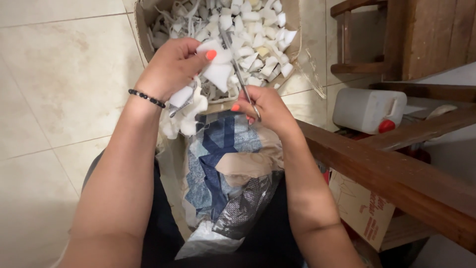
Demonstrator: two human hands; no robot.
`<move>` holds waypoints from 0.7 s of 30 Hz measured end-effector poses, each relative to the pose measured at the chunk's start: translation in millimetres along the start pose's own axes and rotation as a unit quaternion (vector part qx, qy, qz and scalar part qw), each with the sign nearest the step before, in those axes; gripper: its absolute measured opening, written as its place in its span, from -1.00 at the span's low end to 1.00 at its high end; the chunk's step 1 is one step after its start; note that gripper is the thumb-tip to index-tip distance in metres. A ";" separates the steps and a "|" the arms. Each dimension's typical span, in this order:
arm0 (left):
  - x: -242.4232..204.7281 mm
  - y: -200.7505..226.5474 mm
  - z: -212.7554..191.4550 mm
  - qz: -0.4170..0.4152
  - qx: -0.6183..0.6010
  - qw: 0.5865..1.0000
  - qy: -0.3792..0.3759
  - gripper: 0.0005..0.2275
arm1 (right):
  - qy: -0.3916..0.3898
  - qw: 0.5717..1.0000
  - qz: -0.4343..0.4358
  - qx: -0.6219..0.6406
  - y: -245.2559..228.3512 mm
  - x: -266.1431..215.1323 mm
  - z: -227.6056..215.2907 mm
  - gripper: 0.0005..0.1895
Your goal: A person is stuffing a pillowcase with foam scraps and using scissors to cut larger pieces of foam.
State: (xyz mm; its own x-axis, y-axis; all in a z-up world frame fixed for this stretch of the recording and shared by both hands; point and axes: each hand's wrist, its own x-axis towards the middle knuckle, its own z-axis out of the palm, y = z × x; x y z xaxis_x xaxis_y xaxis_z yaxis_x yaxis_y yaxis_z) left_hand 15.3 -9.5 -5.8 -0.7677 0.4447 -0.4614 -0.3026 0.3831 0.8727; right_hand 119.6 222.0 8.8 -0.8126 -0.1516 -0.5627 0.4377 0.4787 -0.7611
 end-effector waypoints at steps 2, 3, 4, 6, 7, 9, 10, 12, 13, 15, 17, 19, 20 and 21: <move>2.0 -2.0 1.4 -0.006 -0.017 0.999 0.028 -0.66 | -0.019 0.999 -0.020 0.024 4.3 0.3 -2.8 -0.76; 3.3 -2.8 1.9 -0.012 -0.034 0.998 0.056 -0.76 | -0.038 0.997 -0.039 0.047 6.4 0.5 -4.2 -0.73; 6.7 -4.9 1.9 -0.011 -0.033 0.998 0.057 -0.76 | -0.038 0.997 -0.041 0.047 8.2 1.2 -5.4 -0.73; 11.6 -10.0 2.4 0.001 -0.192 0.976 0.102 -0.83 | -0.182 0.976 -0.037 0.111 11.9 1.3 -6.6 -0.19; 12.7 -12.8 3.4 0.001 -0.192 0.976 0.103 -0.83 | -0.184 0.976 -0.037 0.112 13.2 3.0 -4.7 -0.19; 17.1 -18.1 5.8 0.008 -0.234 0.964 0.129 -0.80 | -0.218 0.975 -0.022 -0.042 16.0 6.7 -1.5 -0.16; 18.9 -19.1 8.2 0.008 -0.234 0.964 0.128 -0.80 | -0.217 0.975 -0.021 -0.041 13.1 6.7 1.0 -0.16; 22.8 -21.1 13.0 0.007 -0.249 0.956 0.152 -0.82 | -0.240 0.968 -0.071 -0.029 7.4 7.3 5.8 -0.14; 17.7 -10.1 13.4 0.007 -0.249 0.957 0.151 -0.82 | -0.239 0.968 -0.071 -0.028 4.6 7.5 7.4 -0.14; 6.1 12.1 14.0 -0.057 -0.145 0.986 0.065 -0.76 | -0.179 0.973 -0.125 -0.077 -1.1 7.4 11.1 -0.24; 5.4 8.9 20.0 -0.048 -0.134 0.989 0.042 -0.74 | -0.163 0.976 -0.121 -0.073 -0.2 7.8 11.2 -0.27; 4.1 9.1 21.5 -0.038 -0.124 0.991 0.021 -0.73 | -0.147 0.979 -0.119 -0.069 -1.9 7.4 11.0 -0.31; 2.2 10.2 20.4 -0.015 -0.079 0.997 0.012 -0.70 | -0.134 0.983 -0.112 -0.058 -3.5 6.4 11.7 -0.32; 0.2 11.2 19.1 0.009 -0.035 0.999 0.004 -0.67 | -0.122 0.986 -0.105 -0.047 -5.2 5.5 12.5 -0.33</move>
State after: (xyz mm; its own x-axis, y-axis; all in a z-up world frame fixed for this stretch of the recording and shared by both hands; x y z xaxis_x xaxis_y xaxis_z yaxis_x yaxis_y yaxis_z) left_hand 22.5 10.4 0.8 -0.7777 0.4438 -0.4453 -0.3275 0.3185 0.8895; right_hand 117.7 207.8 5.7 -0.7600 -0.4529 -0.4661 0.2229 0.4920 -0.8416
